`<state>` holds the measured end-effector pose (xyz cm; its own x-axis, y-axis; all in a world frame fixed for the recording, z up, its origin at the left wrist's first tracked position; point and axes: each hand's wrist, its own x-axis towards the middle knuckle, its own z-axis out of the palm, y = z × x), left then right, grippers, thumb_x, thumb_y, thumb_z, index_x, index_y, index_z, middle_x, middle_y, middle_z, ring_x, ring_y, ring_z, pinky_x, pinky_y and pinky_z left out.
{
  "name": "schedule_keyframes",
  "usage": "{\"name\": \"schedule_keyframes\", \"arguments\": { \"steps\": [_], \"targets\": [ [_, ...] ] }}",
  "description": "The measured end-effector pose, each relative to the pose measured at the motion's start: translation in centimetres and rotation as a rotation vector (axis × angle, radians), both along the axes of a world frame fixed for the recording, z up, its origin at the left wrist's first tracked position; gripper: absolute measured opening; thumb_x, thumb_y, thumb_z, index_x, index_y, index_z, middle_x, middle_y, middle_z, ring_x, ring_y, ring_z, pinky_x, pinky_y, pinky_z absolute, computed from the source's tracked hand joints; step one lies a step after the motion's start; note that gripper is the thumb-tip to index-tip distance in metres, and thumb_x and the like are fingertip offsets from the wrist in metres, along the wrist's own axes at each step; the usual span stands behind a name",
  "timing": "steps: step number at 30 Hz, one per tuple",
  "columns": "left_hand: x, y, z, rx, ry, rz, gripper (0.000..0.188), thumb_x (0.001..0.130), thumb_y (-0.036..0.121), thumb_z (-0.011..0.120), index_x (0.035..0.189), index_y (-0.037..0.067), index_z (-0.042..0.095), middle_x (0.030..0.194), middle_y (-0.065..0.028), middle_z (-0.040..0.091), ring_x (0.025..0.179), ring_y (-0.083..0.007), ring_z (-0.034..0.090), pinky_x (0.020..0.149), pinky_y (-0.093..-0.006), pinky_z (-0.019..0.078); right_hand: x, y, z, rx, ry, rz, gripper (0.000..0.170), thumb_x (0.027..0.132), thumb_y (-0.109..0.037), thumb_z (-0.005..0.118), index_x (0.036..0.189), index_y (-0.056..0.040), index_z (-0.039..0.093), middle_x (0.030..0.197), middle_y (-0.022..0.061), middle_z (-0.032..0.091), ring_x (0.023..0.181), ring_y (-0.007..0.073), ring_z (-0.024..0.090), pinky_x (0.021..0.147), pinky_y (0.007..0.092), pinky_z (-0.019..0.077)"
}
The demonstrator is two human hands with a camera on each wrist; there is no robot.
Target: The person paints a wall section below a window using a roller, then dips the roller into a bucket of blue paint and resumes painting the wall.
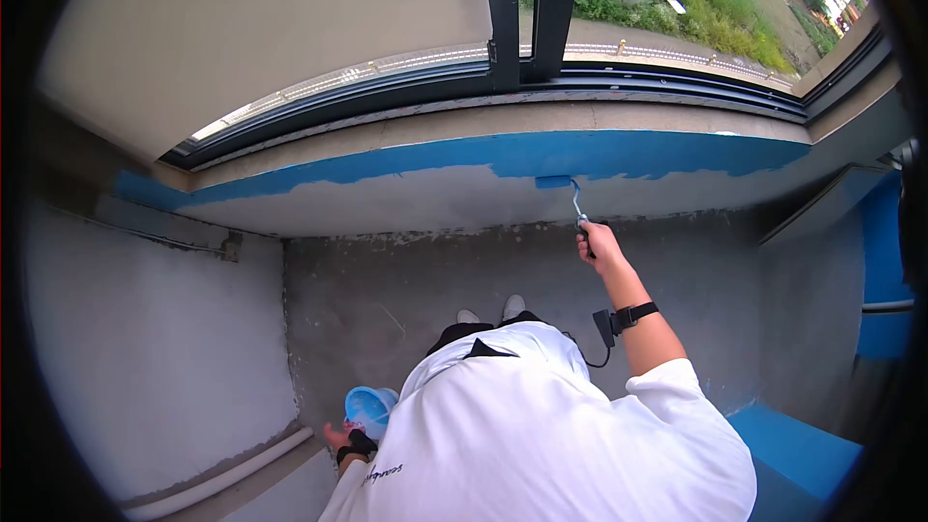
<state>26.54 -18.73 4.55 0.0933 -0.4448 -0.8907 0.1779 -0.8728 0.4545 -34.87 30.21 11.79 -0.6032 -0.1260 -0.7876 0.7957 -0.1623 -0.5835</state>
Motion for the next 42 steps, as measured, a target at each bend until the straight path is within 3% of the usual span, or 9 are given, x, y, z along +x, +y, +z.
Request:
{"name": "schedule_keyframes", "arguments": {
  "steps": [6,8,15,18,21,32,37,39,42],
  "targets": [
    [2.4,-0.8,0.8,0.001,-0.015,-0.044,0.050,0.064,0.060,0.053,0.067,0.013,0.037,0.070,-0.0055,0.043,0.067,-0.0277,0.043,0.065,-0.0432,0.0376,3.2,2.6,5.1,-0.130,0.096,0.030,0.013,0.093,-0.019,0.049,0.097,-0.0075,0.050,0.069,-0.0008,0.046,0.051,0.0057,0.042,0.043,0.0194,0.0329],
    [2.5,-1.7,1.0,0.137,0.050,0.137,0.051,0.063,0.060,0.053,0.067,0.013,0.036,0.071,-0.0069,0.043,0.069,-0.0275,0.044,0.067,-0.0448,0.0380,3.9,2.8,7.0,-0.142,0.100,0.016,0.013,0.093,-0.020,0.049,0.097,-0.0074,0.049,0.069,-0.0008,0.046,0.051,0.0057,0.041,0.044,0.0195,0.0331],
    [2.7,-5.2,0.4,0.141,0.162,0.025,0.051,0.064,0.059,0.054,0.072,0.012,0.038,0.069,-0.0047,0.043,0.069,-0.0245,0.044,0.069,-0.0446,0.0379,5.5,3.3,11.4,-0.157,0.189,-0.022,0.015,0.093,-0.019,0.049,0.102,-0.0065,0.049,0.069,-0.0005,0.045,0.051,0.0059,0.041,0.044,0.0207,0.0323],
    [1.8,-6.7,0.5,0.098,0.032,0.079,0.051,0.065,0.059,0.054,0.074,0.011,0.039,0.069,-0.0029,0.043,0.066,-0.0216,0.043,0.069,-0.0424,0.0373,5.5,2.6,13.0,-0.126,0.200,-0.060,0.017,0.094,-0.019,0.050,0.104,-0.0057,0.050,0.068,-0.0008,0.044,0.050,0.0055,0.038,0.044,0.0207,0.0315],
    [0.5,-7.7,0.3,0.086,0.022,0.167,0.051,0.066,0.059,0.055,0.076,0.011,0.041,0.068,-0.0020,0.044,0.063,-0.0192,0.043,0.068,-0.0406,0.0374,4.6,0.9,13.2,0.028,0.256,0.004,0.016,0.093,-0.019,0.053,0.102,-0.0060,0.052,0.067,-0.0018,0.042,0.049,0.0049,0.037,0.043,0.0206,0.0304],
    [-4.8,-15.8,-3.5,0.093,0.213,0.032,0.047,0.074,0.057,0.052,0.065,0.012,0.041,0.063,-0.0037,0.042,0.061,-0.0184,0.041,0.061,-0.0331,0.0367,1.5,-4.0,5.3,0.105,0.040,0.059,0.013,0.093,-0.021,0.055,0.093,-0.0074,0.054,0.064,-0.0035,0.043,0.047,0.0042,0.035,0.042,0.0190,0.0291],
    [-7.3,-18.9,-6.9,0.071,0.177,0.014,0.043,0.075,0.053,0.053,0.068,0.012,0.041,0.065,-0.0024,0.044,0.063,-0.0172,0.041,0.062,-0.0334,0.0360,2.5,-6.6,5.7,0.124,-0.015,-0.027,0.013,0.092,-0.021,0.055,0.092,-0.0084,0.053,0.065,-0.0026,0.045,0.048,0.0047,0.038,0.042,0.0190,0.0306],
    [-6.5,-20.3,-10.3,-0.212,0.086,-0.208,0.040,0.076,0.051,0.052,0.070,0.013,0.040,0.065,-0.0003,0.042,0.063,-0.0158,0.040,0.065,-0.0342,0.0340,3.9,-8.1,7.7,0.125,0.001,-0.039,0.014,0.092,-0.022,0.055,0.093,-0.0083,0.054,0.065,-0.0025,0.045,0.048,0.0046,0.038,0.042,0.0188,0.0304],
    [-8.2,-23.2,-11.2,0.142,0.195,-0.042,0.040,0.076,0.052,0.050,0.069,0.014,0.039,0.064,0.0011,0.039,0.062,-0.0155,0.038,0.065,-0.0340,0.0322,6.0,-11.2,11.2,0.109,0.045,-0.035,0.015,0.093,-0.023,0.055,0.097,-0.0080,0.054,0.066,-0.0024,0.044,0.049,0.0046,0.037,0.043,0.0184,0.0296]
  ]
}}
